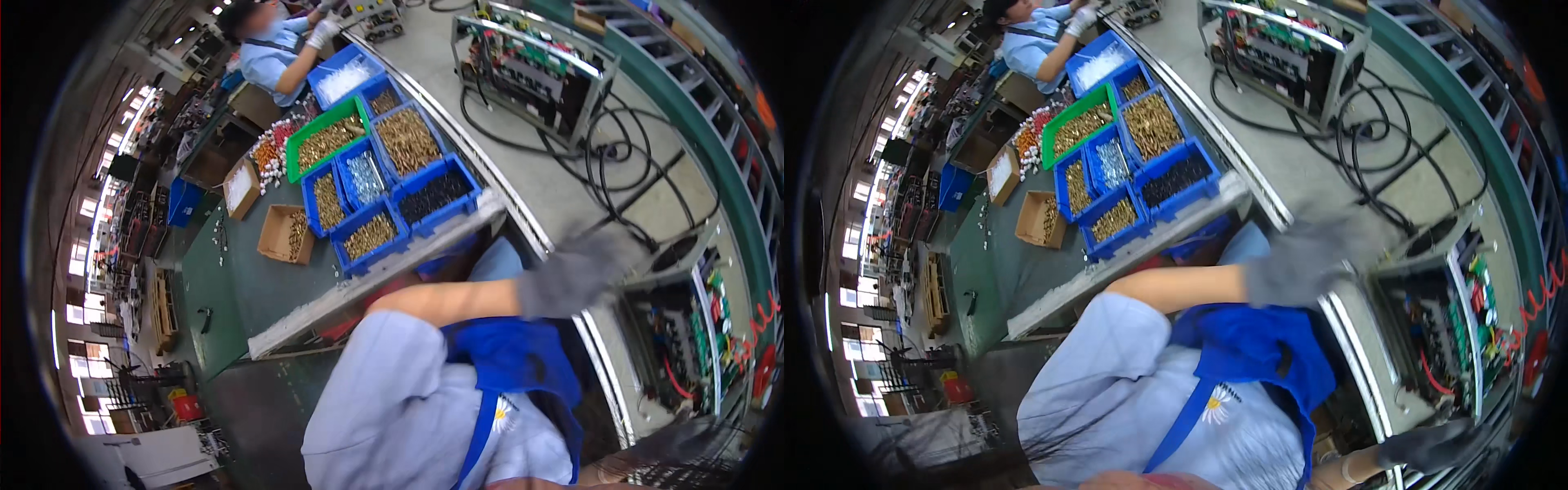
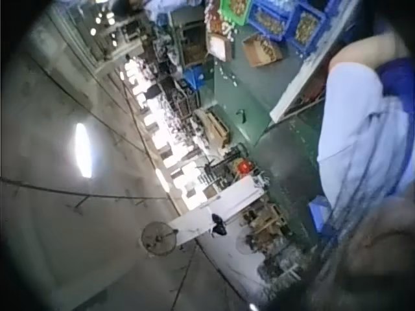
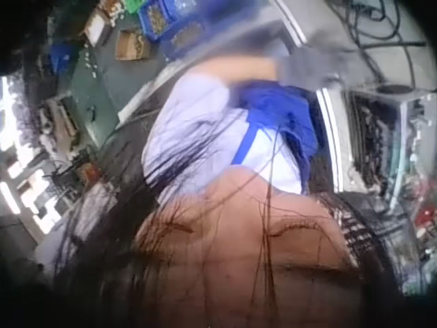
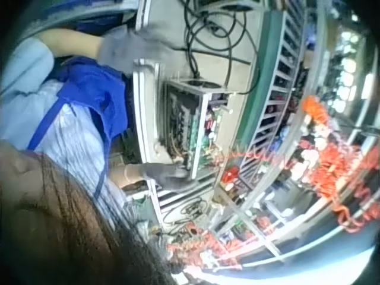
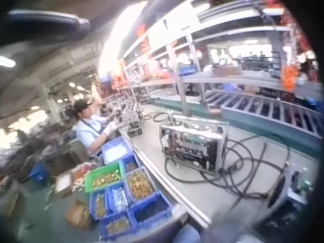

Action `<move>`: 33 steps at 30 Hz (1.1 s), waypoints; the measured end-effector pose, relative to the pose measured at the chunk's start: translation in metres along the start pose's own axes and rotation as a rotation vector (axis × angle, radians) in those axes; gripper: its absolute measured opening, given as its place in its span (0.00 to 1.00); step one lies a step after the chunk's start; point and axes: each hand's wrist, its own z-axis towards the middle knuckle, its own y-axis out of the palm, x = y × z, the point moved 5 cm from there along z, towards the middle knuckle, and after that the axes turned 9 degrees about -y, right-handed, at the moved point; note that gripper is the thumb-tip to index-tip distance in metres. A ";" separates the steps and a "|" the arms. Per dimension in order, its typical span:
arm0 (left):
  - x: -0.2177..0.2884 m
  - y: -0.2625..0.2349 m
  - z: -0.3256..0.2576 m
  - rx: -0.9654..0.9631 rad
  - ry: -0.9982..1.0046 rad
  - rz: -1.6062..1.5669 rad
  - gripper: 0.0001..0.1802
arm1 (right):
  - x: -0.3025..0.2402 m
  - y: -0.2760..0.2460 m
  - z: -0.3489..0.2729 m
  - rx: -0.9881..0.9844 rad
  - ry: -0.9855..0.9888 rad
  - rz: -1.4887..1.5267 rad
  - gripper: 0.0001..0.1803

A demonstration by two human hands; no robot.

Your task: The person assembles an electronic device on a factory workbench, using a pneumatic screwdriver to fasten screws and pliers to strip and connect wires. They handle a circuit board, metal frame, and various small components from nearby bins, repeatedly adjusting the device's position and securing parts throughout the process.

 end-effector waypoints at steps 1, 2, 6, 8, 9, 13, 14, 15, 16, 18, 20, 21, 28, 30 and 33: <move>-0.038 -0.035 -0.016 -0.041 -0.181 0.152 0.34 | -0.020 0.019 -0.015 -0.046 0.059 0.128 0.21; -0.064 -0.077 -0.026 0.054 -0.230 0.206 0.32 | -0.047 0.041 -0.031 -0.160 0.119 0.228 0.21; -0.183 -0.185 -0.065 0.225 -0.611 0.528 0.24 | -0.166 0.144 -0.077 -0.941 0.289 0.693 0.23; -0.215 -0.216 -0.057 0.092 -0.665 0.733 0.23 | -0.241 0.182 -0.095 -1.354 0.322 1.070 0.25; -0.233 -0.219 -0.052 0.081 -0.601 0.802 0.20 | -0.287 0.180 -0.074 -1.304 -0.156 1.100 0.27; -0.287 -0.206 -0.043 -0.127 -0.566 0.898 0.15 | -0.422 0.146 -0.058 -1.250 -0.918 1.547 0.26; -0.294 -0.202 -0.047 -0.222 -0.620 0.878 0.14 | -0.430 0.144 -0.061 -1.215 -0.934 1.555 0.26; -0.296 -0.206 -0.045 -0.187 -0.566 0.857 0.10 | -0.437 0.143 -0.067 -1.180 -0.947 1.563 0.26; -0.302 -0.212 -0.042 -0.168 -0.571 0.795 0.09 | -0.441 0.143 -0.074 -1.144 -0.960 1.570 0.26; -0.309 -0.220 -0.038 -0.119 -0.585 0.650 0.07 | -0.424 0.158 -0.099 -1.272 -0.777 1.536 0.25; -0.308 -0.224 -0.038 -0.085 -0.617 0.490 0.08 | -0.390 0.180 -0.122 -1.359 -0.608 1.484 0.24; -0.308 -0.230 -0.039 -0.063 -0.658 0.413 0.09 | -0.367 0.188 -0.134 -1.450 -0.530 1.413 0.24; -0.355 -0.247 -0.076 0.205 -1.165 -0.776 0.14 | -0.274 0.195 -0.139 -1.614 0.014 1.123 0.18; -0.357 -0.246 -0.079 0.226 -1.221 -1.135 0.14 | -0.276 0.205 -0.134 -1.545 -0.025 1.103 0.17; -0.355 -0.243 -0.085 0.299 -1.283 -1.097 0.15 | -0.287 0.211 -0.126 -1.487 -0.036 1.118 0.17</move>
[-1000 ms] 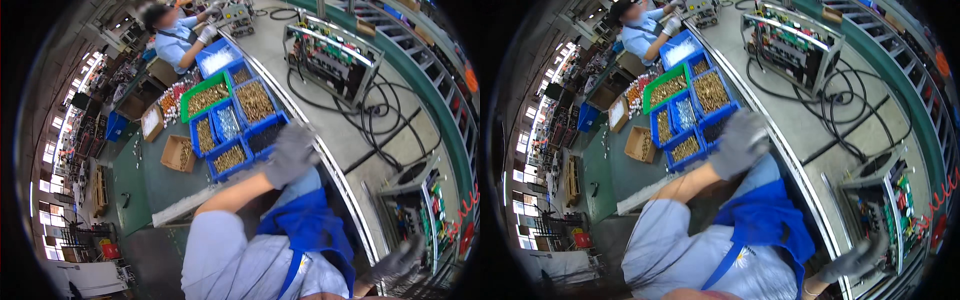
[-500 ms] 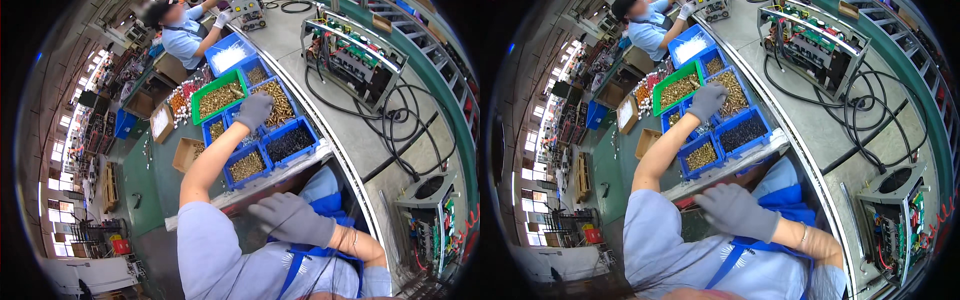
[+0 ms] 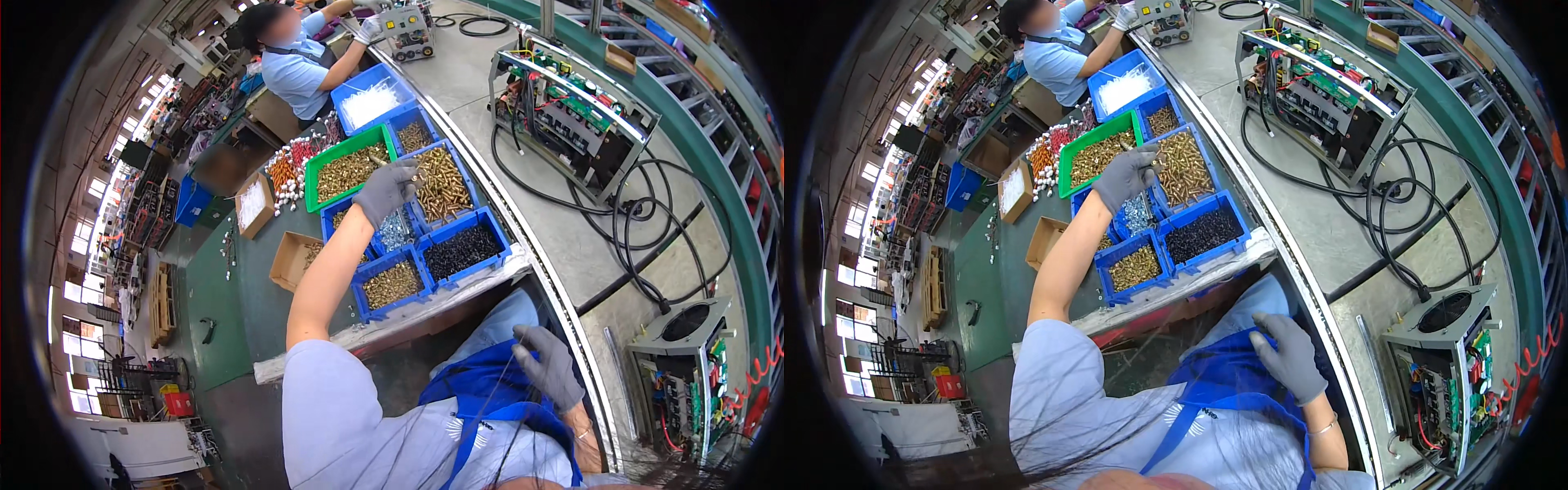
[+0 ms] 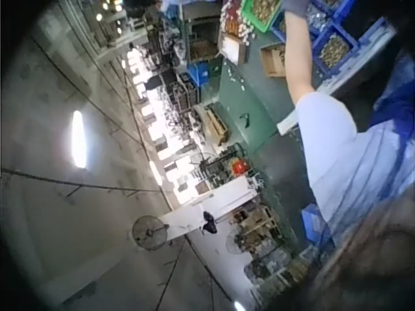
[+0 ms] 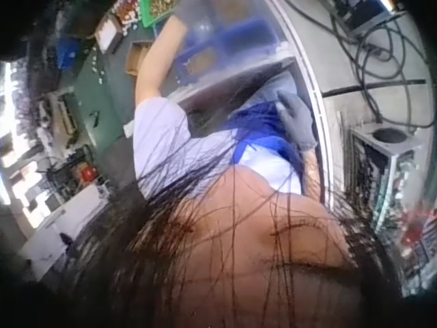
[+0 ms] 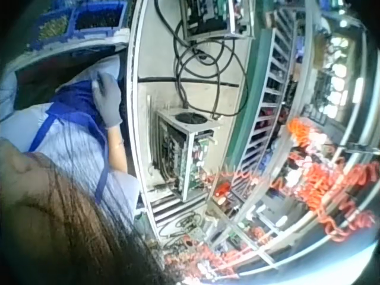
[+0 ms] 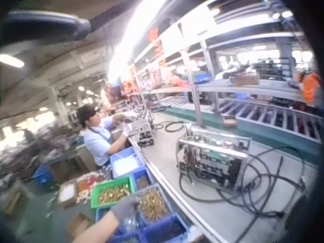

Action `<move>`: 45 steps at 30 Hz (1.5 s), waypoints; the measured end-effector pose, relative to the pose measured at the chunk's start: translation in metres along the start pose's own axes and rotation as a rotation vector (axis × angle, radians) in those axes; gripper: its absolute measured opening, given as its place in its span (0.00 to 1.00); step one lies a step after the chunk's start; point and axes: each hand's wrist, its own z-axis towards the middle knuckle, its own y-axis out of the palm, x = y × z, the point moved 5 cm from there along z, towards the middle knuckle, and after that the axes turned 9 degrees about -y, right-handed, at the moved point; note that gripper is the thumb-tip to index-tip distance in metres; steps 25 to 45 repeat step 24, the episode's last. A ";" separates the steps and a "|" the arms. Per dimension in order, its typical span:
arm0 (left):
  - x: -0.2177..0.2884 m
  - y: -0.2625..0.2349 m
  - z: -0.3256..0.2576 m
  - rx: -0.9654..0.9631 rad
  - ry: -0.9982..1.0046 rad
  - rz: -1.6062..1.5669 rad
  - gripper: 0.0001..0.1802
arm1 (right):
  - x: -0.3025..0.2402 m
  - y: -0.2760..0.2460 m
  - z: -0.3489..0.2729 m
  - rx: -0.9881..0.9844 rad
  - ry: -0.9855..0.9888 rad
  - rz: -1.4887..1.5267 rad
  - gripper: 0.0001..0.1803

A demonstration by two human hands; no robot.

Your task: The person assembles an electronic device on a factory workbench, using a pneumatic screwdriver to fasten screws and pliers to strip and connect wires. They handle a circuit board, metal frame, and various small components from nearby bins, repeatedly adjusting the device's position and securing parts throughout the process.

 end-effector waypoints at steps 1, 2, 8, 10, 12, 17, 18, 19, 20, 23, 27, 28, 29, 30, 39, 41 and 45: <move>0.000 0.000 -0.002 0.004 0.015 0.032 0.15 | -0.004 0.001 0.004 0.015 -0.024 -0.006 0.17; 0.002 0.004 -0.006 0.043 0.032 0.099 0.16 | -0.007 0.002 0.007 0.023 -0.027 0.008 0.16; 0.017 0.012 -0.020 0.093 0.144 0.286 0.23 | -0.006 0.003 0.000 0.088 -0.097 0.019 0.16; 0.006 0.038 -0.030 -0.261 0.078 -0.061 0.23 | 0.002 -0.002 -0.007 0.142 -0.056 0.027 0.16; -0.023 0.086 -0.052 -0.530 -0.009 -0.323 0.22 | 0.002 -0.014 -0.009 0.217 -0.007 0.026 0.16; -0.164 0.192 -0.122 -0.538 -0.333 -0.249 0.13 | -0.014 -0.036 0.002 0.473 -0.036 -0.107 0.18; -0.183 0.211 -0.129 -0.588 -0.335 -0.278 0.15 | -0.027 -0.045 0.007 0.447 -0.058 -0.239 0.19; -0.201 0.230 -0.134 -0.647 -0.343 -0.307 0.17 | -0.035 -0.050 0.009 0.424 -0.072 -0.378 0.19; -0.226 0.239 -0.135 -0.701 -0.404 -0.357 0.17 | -0.030 -0.049 0.008 0.307 -0.020 -0.365 0.20; -0.277 0.242 -0.125 -0.832 -0.533 -0.348 0.21 | -0.016 -0.049 -0.010 0.146 0.213 -0.412 0.21; -0.279 0.244 -0.122 -0.865 -0.534 -0.230 0.22 | 0.000 -0.046 -0.023 0.180 0.178 -0.493 0.22; -0.279 0.244 -0.122 -0.865 -0.534 -0.230 0.22 | 0.000 -0.046 -0.023 0.180 0.178 -0.493 0.22; -0.279 0.244 -0.122 -0.865 -0.534 -0.230 0.22 | 0.000 -0.046 -0.023 0.180 0.178 -0.493 0.22; -0.279 0.244 -0.122 -0.865 -0.534 -0.230 0.22 | 0.000 -0.046 -0.023 0.180 0.178 -0.493 0.22; -0.279 0.244 -0.122 -0.865 -0.534 -0.230 0.22 | 0.000 -0.046 -0.023 0.180 0.178 -0.493 0.22; -0.279 0.244 -0.122 -0.865 -0.534 -0.230 0.22 | 0.000 -0.046 -0.023 0.180 0.178 -0.493 0.22; -0.279 0.244 -0.122 -0.865 -0.534 -0.230 0.22 | 0.000 -0.046 -0.023 0.180 0.178 -0.493 0.22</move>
